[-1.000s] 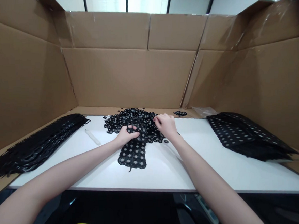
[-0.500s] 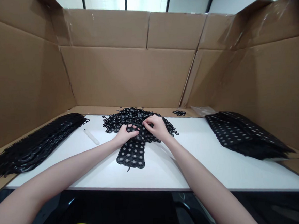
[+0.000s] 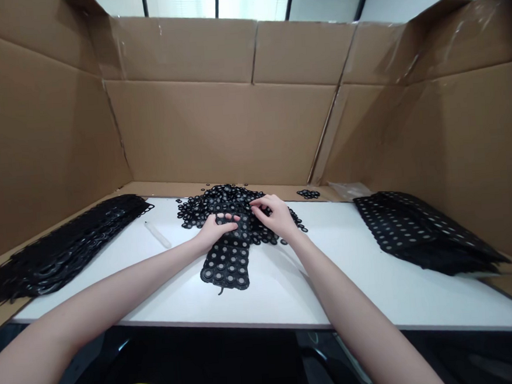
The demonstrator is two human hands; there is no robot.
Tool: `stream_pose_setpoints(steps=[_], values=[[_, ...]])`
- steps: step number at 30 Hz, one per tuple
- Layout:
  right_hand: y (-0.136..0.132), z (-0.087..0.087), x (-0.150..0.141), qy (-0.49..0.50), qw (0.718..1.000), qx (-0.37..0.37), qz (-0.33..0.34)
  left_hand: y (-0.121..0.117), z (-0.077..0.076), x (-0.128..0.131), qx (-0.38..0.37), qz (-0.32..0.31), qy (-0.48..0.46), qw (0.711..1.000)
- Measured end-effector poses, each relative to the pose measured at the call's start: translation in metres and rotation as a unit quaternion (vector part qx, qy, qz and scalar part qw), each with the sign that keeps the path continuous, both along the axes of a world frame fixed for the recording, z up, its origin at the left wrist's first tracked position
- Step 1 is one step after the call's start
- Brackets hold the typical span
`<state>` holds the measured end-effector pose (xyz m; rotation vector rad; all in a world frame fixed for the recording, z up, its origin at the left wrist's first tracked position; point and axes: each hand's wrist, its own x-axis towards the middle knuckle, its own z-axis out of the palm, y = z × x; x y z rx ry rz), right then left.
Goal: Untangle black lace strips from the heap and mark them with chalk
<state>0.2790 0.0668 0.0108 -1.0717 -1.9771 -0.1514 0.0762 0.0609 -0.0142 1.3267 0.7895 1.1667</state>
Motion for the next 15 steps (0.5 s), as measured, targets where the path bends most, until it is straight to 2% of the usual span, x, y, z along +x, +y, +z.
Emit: stream_pose_setpoints(steps=[3,5,10,15], values=[[-0.0072,0.0061,-0.0054,-0.03,0.997,-0.015,0.069,0.0005,0.0004,-0.0006,0.007,0.007,0.001,1.0],[-0.0074,0.0055,-0.0069,-0.042,0.995,-0.031,0.091,0.0007,0.0004,-0.0015,0.015,0.002,0.002,1.0],[-0.0041,0.0015,-0.0072,-0.021,0.994,-0.06,0.09,0.0005,0.0006,-0.0042,0.055,-0.043,0.063,0.996],[-0.0084,0.0039,-0.0094,-0.03,0.99,-0.092,0.1,-0.0005,0.0017,-0.005,0.093,-0.051,0.098,0.99]])
